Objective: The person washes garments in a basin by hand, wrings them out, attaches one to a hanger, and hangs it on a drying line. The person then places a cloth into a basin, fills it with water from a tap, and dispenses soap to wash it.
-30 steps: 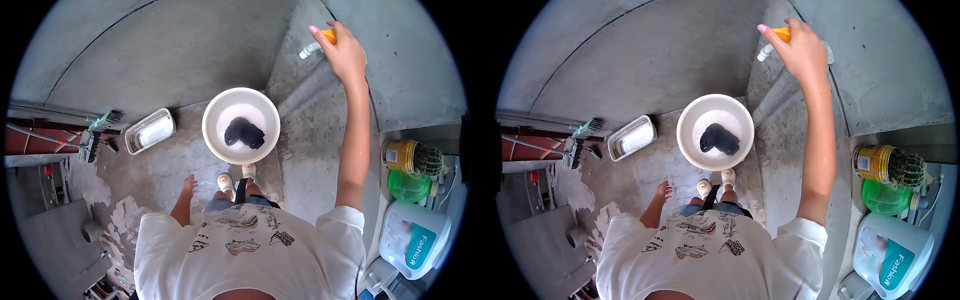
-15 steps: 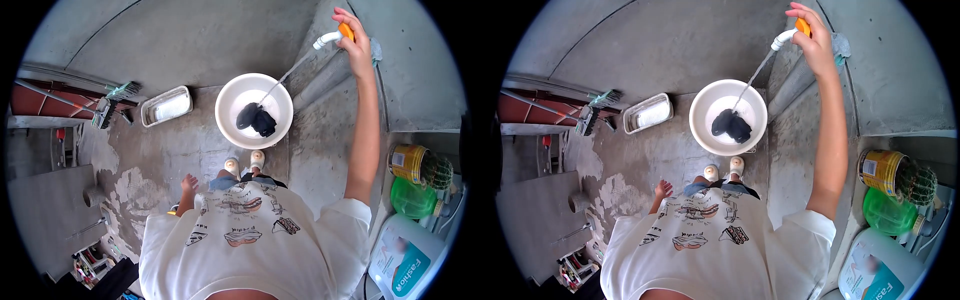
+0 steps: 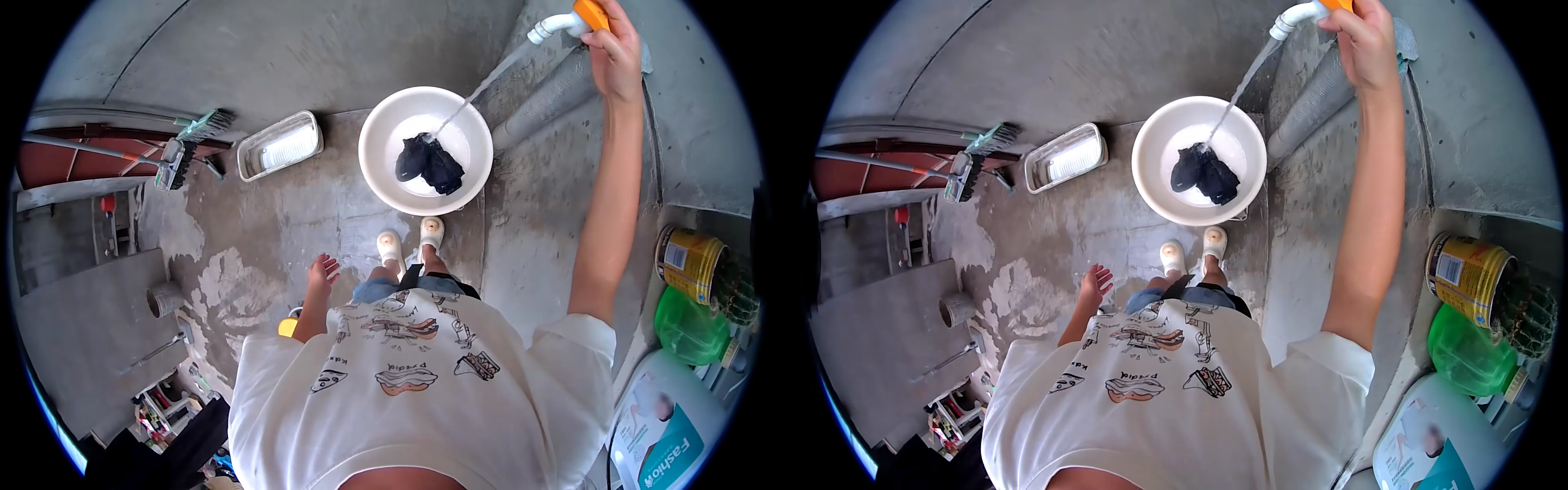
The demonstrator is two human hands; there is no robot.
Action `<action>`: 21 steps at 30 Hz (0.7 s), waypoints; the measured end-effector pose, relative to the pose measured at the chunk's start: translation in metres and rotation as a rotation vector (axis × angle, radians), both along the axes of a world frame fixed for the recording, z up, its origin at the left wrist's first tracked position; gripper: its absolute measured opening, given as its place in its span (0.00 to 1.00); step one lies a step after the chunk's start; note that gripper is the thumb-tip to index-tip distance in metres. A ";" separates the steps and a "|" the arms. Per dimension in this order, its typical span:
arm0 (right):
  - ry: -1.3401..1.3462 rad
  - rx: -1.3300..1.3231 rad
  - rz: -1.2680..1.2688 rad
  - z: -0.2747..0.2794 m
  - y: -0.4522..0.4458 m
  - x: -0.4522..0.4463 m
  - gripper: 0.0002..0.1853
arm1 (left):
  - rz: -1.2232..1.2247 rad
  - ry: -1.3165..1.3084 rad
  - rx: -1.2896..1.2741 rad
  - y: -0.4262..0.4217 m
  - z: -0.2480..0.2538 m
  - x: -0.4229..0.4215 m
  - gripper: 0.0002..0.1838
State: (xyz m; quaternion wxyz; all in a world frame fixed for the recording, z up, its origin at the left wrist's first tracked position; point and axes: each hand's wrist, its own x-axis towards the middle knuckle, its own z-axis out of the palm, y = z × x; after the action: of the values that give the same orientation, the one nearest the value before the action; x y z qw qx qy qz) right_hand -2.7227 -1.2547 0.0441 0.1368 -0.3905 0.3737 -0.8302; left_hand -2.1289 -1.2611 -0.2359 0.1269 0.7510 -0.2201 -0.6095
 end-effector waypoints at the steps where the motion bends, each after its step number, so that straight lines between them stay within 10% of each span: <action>1: -0.110 -0.066 0.006 -0.004 -0.001 -0.005 0.32 | -0.008 0.008 -0.007 -0.002 -0.001 -0.006 0.19; 6: -0.377 -0.222 0.054 0.007 0.007 -0.003 0.34 | -0.047 0.061 -0.014 -0.009 -0.006 -0.021 0.20; 8: 0.156 0.168 0.074 0.049 0.027 0.037 0.34 | -0.076 0.087 -0.031 -0.010 -0.007 -0.022 0.20; 12: 0.164 0.131 0.123 0.033 0.022 0.015 0.35 | -0.063 0.076 -0.024 -0.011 -0.007 -0.016 0.21; 15: -0.581 -0.427 0.250 -0.012 0.011 -0.040 0.35 | -0.049 0.064 -0.021 -0.013 -0.009 -0.002 0.20; 21: -0.675 -0.468 0.272 -0.004 0.013 -0.043 0.33 | -0.064 0.032 0.035 -0.012 -0.014 0.025 0.21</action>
State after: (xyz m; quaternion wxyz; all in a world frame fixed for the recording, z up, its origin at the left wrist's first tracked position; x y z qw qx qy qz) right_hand -2.7656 -1.2414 0.0397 0.2673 -0.1632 0.0549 -0.9481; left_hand -2.1044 -1.2734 -0.2502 0.0978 0.7356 -0.2315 -0.6290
